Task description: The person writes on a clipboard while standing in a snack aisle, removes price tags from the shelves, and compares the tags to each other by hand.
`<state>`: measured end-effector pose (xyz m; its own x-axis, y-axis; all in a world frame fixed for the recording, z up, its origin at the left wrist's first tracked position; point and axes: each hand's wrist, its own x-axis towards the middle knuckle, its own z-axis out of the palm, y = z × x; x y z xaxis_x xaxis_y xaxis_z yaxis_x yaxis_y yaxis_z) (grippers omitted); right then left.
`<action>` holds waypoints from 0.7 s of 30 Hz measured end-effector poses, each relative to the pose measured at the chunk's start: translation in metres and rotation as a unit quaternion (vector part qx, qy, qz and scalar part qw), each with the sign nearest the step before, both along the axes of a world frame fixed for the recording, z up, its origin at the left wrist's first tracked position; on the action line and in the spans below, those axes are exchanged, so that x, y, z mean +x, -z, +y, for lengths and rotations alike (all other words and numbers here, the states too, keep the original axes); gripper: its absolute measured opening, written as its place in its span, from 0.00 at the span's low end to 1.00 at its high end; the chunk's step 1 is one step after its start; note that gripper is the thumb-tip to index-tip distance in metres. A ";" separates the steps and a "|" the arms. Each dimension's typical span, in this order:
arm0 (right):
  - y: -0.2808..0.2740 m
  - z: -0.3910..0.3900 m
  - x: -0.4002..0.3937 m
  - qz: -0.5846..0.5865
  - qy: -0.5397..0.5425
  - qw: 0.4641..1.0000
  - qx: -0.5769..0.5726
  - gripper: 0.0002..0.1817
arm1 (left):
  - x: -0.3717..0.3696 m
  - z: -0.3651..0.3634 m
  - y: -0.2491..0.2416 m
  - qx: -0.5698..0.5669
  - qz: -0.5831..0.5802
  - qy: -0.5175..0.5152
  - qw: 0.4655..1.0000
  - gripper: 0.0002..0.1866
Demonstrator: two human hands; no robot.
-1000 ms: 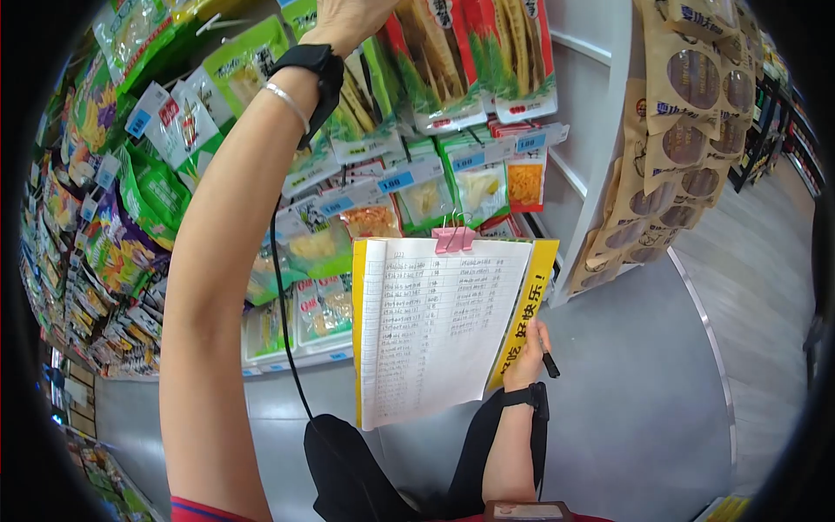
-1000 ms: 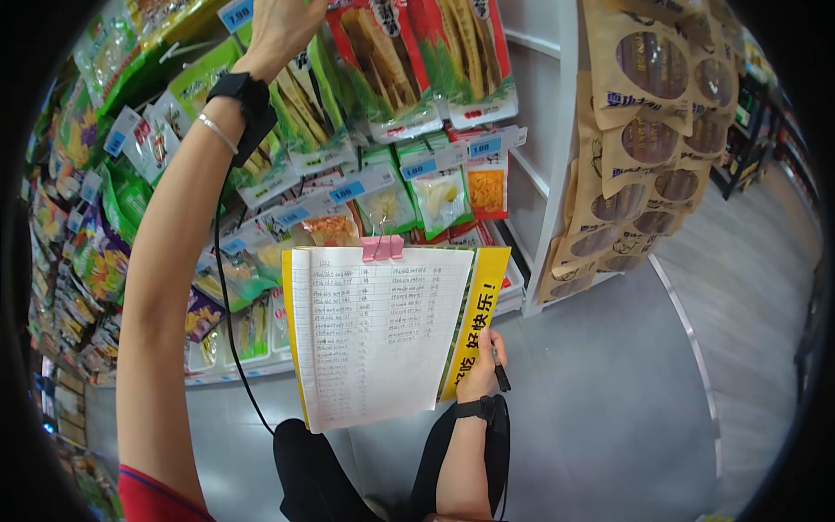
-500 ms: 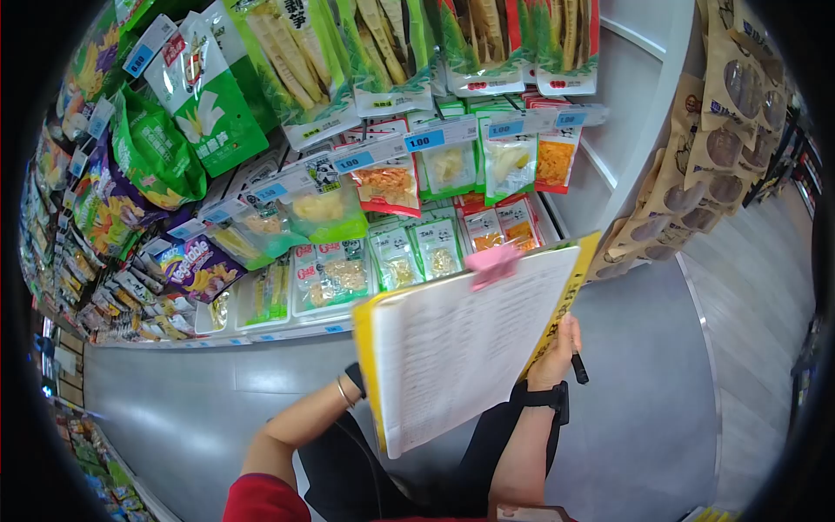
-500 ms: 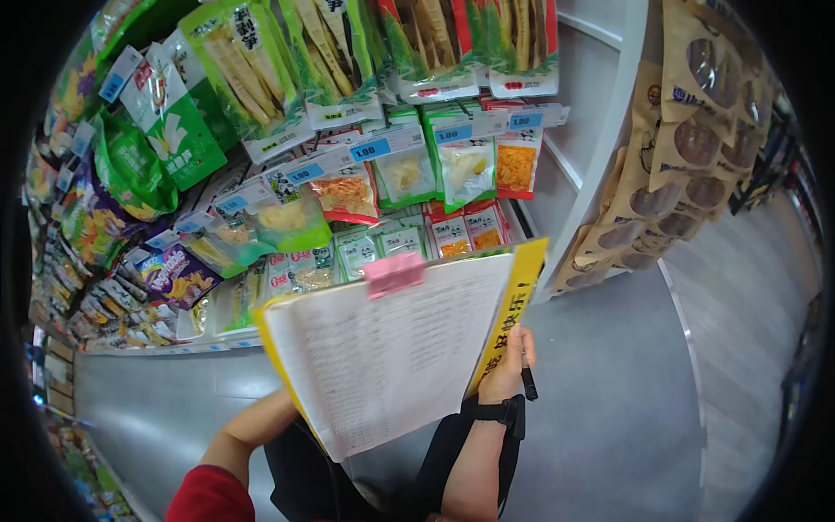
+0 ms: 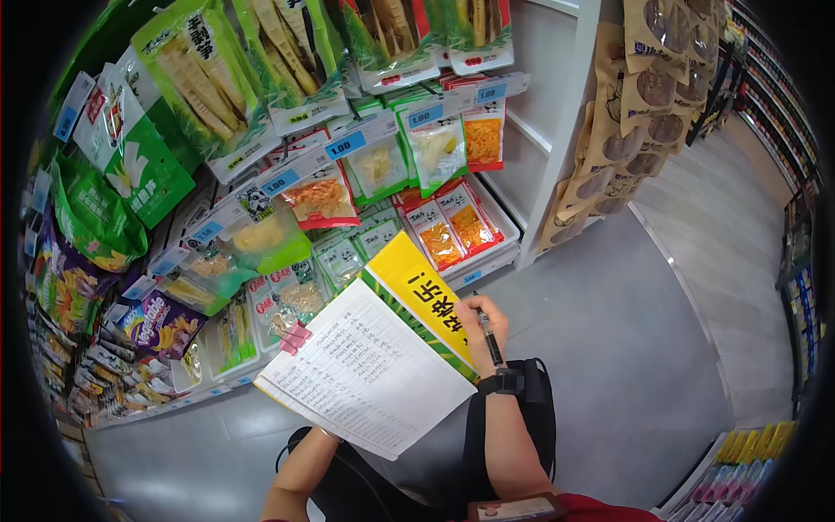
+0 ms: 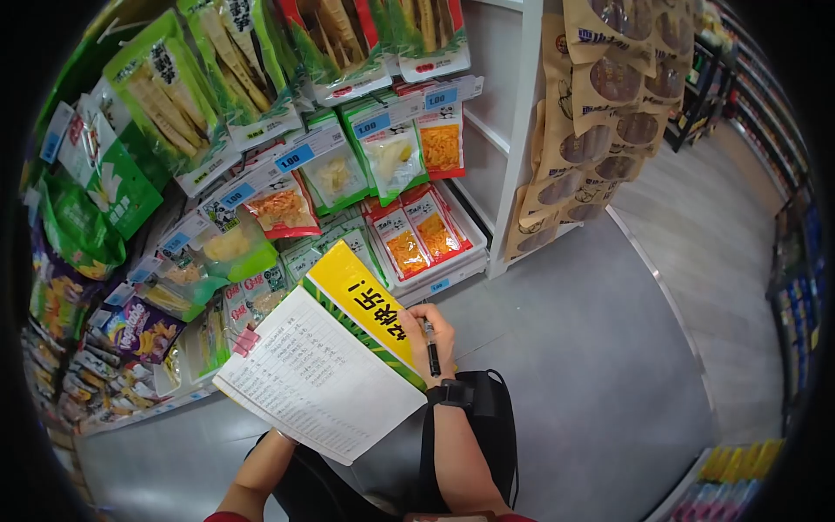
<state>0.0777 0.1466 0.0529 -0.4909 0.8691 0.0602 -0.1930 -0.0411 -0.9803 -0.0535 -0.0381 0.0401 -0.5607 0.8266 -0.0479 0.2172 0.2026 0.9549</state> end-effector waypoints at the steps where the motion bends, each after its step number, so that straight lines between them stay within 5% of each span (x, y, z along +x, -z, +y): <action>1: 0.002 -0.002 -0.004 -0.008 0.001 1.000 0.006 0.10 | -0.002 -0.001 -0.002 0.002 0.017 -0.003 1.000 0.07; 7: 0.000 -0.005 -0.012 0.047 -0.010 0.998 -0.046 0.11 | -0.037 0.013 -0.030 0.048 0.179 -0.044 0.982 0.07; 14: 0.011 0.013 -0.014 0.233 0.114 0.945 -0.200 0.14 | -0.100 0.057 -0.091 0.149 0.358 -0.127 0.913 0.06; 16: -0.005 0.015 -0.011 0.227 0.150 0.930 -0.245 0.16 | -0.103 0.064 -0.110 0.179 0.348 -0.170 0.905 0.06; 17: 0.036 0.026 -0.012 0.134 0.187 0.959 -0.168 0.17 | -0.105 0.070 -0.118 0.209 0.336 -0.206 0.895 0.07; 18: 0.069 0.034 -0.001 0.338 0.062 0.922 -0.176 0.19 | -0.107 0.075 -0.122 0.208 0.338 -0.214 0.893 0.07; 21: -0.003 0.035 0.024 0.235 -0.004 0.950 -0.205 0.22 | -0.112 0.075 -0.122 0.216 0.333 -0.270 0.877 0.06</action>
